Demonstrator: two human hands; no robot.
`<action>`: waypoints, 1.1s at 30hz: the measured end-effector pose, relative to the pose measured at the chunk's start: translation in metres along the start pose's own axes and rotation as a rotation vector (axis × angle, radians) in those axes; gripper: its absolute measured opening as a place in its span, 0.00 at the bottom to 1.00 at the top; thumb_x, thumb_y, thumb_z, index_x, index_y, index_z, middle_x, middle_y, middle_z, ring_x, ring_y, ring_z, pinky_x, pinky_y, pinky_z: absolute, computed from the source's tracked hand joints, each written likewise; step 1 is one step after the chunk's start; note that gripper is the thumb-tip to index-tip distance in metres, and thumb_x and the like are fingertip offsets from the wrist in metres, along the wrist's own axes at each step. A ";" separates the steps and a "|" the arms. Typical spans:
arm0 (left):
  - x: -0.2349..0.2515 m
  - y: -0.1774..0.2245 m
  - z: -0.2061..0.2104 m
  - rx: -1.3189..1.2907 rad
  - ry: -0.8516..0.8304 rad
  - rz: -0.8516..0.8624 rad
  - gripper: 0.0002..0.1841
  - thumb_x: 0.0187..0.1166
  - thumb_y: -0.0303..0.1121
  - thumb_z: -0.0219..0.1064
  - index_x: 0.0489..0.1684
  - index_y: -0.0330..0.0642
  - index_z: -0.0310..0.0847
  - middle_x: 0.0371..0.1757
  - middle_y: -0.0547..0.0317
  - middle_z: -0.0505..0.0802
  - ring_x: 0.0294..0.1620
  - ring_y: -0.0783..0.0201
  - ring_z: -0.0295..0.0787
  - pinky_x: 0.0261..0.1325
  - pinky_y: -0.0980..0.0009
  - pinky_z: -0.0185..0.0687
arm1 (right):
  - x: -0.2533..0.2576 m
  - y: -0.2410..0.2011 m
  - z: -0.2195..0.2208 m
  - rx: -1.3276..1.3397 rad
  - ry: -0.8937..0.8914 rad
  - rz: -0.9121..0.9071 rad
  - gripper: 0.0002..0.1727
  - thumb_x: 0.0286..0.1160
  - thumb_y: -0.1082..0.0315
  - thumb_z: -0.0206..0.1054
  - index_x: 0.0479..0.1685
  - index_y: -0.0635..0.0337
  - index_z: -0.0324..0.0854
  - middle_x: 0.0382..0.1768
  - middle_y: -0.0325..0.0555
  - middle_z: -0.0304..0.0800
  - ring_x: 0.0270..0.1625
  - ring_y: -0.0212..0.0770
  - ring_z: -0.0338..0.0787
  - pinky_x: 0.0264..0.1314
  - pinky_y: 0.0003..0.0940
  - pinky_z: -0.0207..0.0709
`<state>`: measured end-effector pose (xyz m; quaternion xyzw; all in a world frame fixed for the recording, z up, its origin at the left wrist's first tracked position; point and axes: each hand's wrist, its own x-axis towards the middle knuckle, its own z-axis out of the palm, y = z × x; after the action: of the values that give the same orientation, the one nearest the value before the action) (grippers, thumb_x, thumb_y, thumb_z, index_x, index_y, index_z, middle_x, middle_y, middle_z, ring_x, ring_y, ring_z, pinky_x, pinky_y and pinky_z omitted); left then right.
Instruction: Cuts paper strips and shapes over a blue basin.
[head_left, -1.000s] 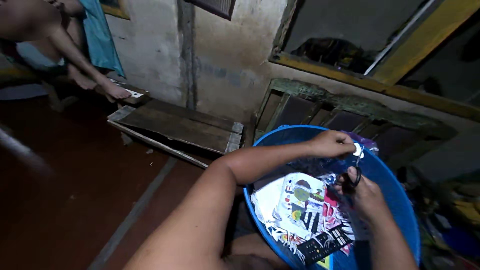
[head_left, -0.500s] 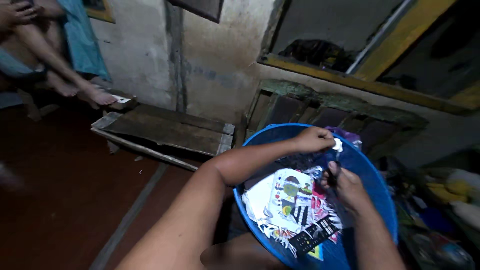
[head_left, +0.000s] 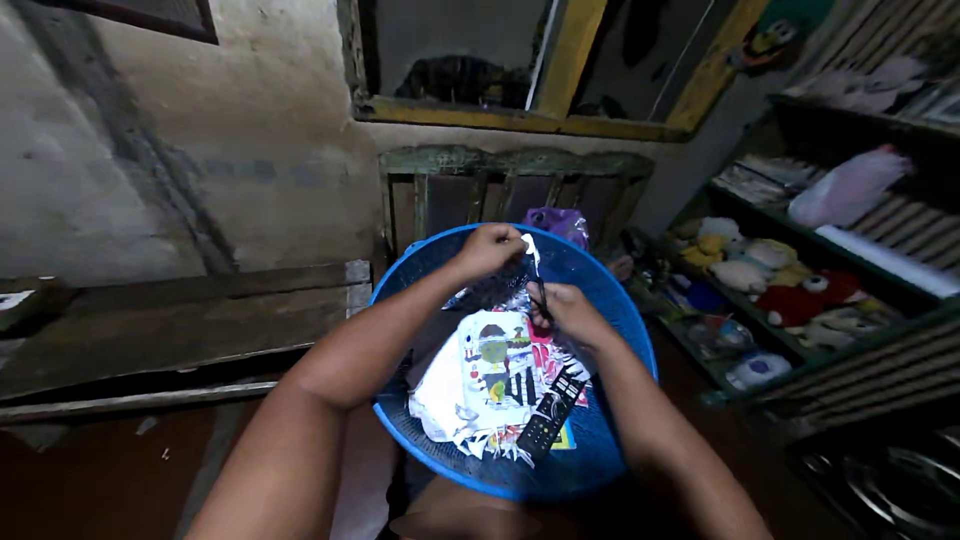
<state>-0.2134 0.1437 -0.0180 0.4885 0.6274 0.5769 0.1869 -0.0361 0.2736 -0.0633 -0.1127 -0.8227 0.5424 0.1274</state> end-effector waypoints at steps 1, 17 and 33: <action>0.001 0.000 -0.001 -0.004 0.007 -0.002 0.11 0.86 0.34 0.65 0.48 0.33 0.86 0.39 0.50 0.94 0.37 0.60 0.92 0.43 0.61 0.91 | 0.000 0.001 0.000 0.005 -0.002 0.007 0.24 0.91 0.49 0.57 0.44 0.62 0.85 0.33 0.42 0.87 0.32 0.34 0.87 0.37 0.29 0.84; 0.001 0.002 0.000 -0.119 0.044 -0.020 0.11 0.87 0.34 0.65 0.47 0.33 0.84 0.40 0.49 0.93 0.36 0.59 0.93 0.43 0.61 0.92 | 0.000 0.007 0.003 0.097 -0.018 -0.017 0.31 0.90 0.41 0.52 0.44 0.61 0.84 0.35 0.44 0.87 0.33 0.36 0.88 0.37 0.30 0.85; -0.001 0.003 0.009 -0.125 0.005 -0.025 0.11 0.87 0.35 0.64 0.45 0.34 0.84 0.38 0.50 0.93 0.36 0.59 0.92 0.42 0.61 0.92 | -0.002 0.010 0.003 0.099 0.009 -0.027 0.30 0.89 0.40 0.52 0.47 0.61 0.83 0.35 0.45 0.88 0.32 0.38 0.87 0.37 0.33 0.85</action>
<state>-0.2049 0.1478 -0.0183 0.4668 0.5967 0.6137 0.2226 -0.0349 0.2740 -0.0739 -0.0977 -0.7957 0.5802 0.1437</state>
